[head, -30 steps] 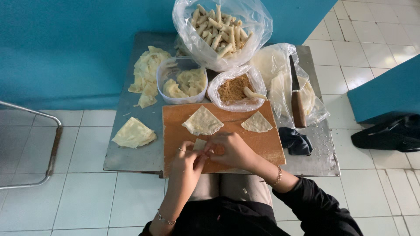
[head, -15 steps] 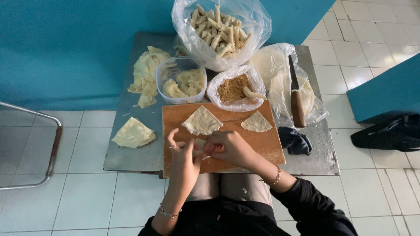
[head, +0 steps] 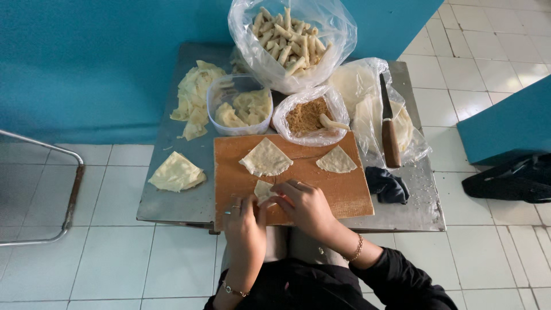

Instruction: The person sits at a small table and folds filled pastry wrappers. They spoon a brown filling from a bowl onto triangular dough wrappers, fold each wrapper over the filling by hand, and set the folded pastries on the board, working through the wrappers one at a time.

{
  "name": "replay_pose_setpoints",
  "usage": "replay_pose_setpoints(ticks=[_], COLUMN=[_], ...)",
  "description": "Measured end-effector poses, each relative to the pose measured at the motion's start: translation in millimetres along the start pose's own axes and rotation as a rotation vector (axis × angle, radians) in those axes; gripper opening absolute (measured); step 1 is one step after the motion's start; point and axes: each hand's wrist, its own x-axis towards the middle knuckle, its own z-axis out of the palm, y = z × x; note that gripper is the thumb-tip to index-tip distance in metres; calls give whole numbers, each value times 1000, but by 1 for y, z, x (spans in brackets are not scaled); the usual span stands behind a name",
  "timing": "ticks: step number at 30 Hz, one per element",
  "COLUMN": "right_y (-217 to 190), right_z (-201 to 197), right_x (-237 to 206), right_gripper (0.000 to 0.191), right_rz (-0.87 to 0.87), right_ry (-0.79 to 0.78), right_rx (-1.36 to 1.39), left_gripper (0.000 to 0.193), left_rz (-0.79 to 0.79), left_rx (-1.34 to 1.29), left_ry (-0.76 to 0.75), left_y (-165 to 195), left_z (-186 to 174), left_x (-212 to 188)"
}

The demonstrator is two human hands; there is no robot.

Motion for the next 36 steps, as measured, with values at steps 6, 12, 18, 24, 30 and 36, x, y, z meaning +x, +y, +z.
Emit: replay_pose_setpoints(ticks=[6,12,18,24,30,36], right_y=[-1,6,15,15,15,15], right_z=[-2,1,-6,-6,-10,-17], right_x=[1,1,0,0,0,4], right_gripper=[16,12,20,19,33,40], right_rz=[-11,-103,-265,-340,-498,-485], right_ry=[-15,-13,-190,-133,-101,-153], right_rx=[-23,77,-52,-81,-165,-82], left_gripper=[28,45,53,37,10,11], left_rz=[95,198,450,501,228,263], left_rx=[-90,-64,-35,-28,-230,-82], left_ry=[62,35,-102,-215,-152,-106], left_y=[-2,-11,-23,-27,-21,-15], left_z=[14,21,7,-4,-4,-18], left_x=[-4,-6,3,13,25,22])
